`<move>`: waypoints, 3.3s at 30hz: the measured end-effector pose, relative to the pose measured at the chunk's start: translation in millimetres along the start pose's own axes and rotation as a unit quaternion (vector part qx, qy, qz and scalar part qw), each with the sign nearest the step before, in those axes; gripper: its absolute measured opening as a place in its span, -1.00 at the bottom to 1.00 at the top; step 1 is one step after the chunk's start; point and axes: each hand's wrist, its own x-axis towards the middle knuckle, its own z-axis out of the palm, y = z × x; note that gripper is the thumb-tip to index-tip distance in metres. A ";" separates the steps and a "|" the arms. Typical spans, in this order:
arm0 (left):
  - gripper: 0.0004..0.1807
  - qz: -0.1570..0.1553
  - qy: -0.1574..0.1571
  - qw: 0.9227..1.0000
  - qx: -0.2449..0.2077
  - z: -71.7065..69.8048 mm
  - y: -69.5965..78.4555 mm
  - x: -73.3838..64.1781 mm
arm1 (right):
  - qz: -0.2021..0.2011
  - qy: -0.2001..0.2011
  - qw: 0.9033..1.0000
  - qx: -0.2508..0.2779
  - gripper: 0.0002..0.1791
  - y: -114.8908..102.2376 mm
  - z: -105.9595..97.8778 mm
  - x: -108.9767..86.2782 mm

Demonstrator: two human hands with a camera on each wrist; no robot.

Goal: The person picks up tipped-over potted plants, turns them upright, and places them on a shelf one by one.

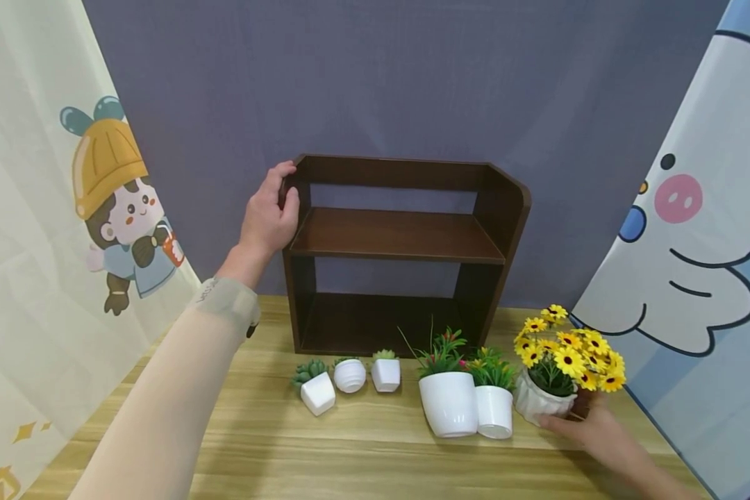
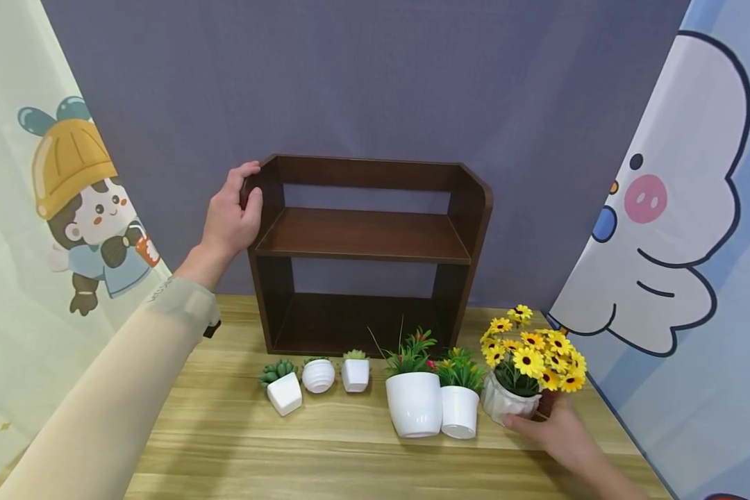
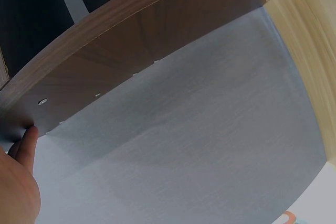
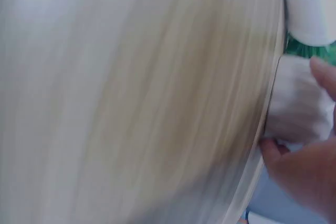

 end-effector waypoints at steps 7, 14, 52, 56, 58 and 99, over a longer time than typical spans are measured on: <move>-0.49 0.002 0.003 1.000 0.001 -0.7 0.7 0.1 | 0.047 -0.105 0.993 -0.007 0.08 8.9 -19.3 5.7; -0.49 -0.001 0.002 1.000 -0.001 -0.5 0.5 -1.2 | 0.000 -0.122 0.992 -0.038 0.08 18.2 -23.8 13.7; -0.50 -0.004 0.000 1.000 -0.002 0.9 0.0 -0.7 | 0.084 -0.090 0.991 -0.059 0.27 8.1 -15.3 20.6; -0.49 -0.008 -0.002 1.000 -0.004 0.8 1.1 -1.1 | 0.086 -0.074 0.993 -0.045 0.26 4.6 -17.5 17.0; -0.49 -0.008 -0.004 1.000 -0.004 1.2 1.5 -1.4 | 0.091 -0.068 0.993 -0.039 0.27 1.8 -19.8 16.0; -0.50 0.002 0.008 1.000 -0.002 0.2 -0.5 -1.1 | 0.035 0.063 0.997 0.034 0.04 -123.1 21.9 -19.8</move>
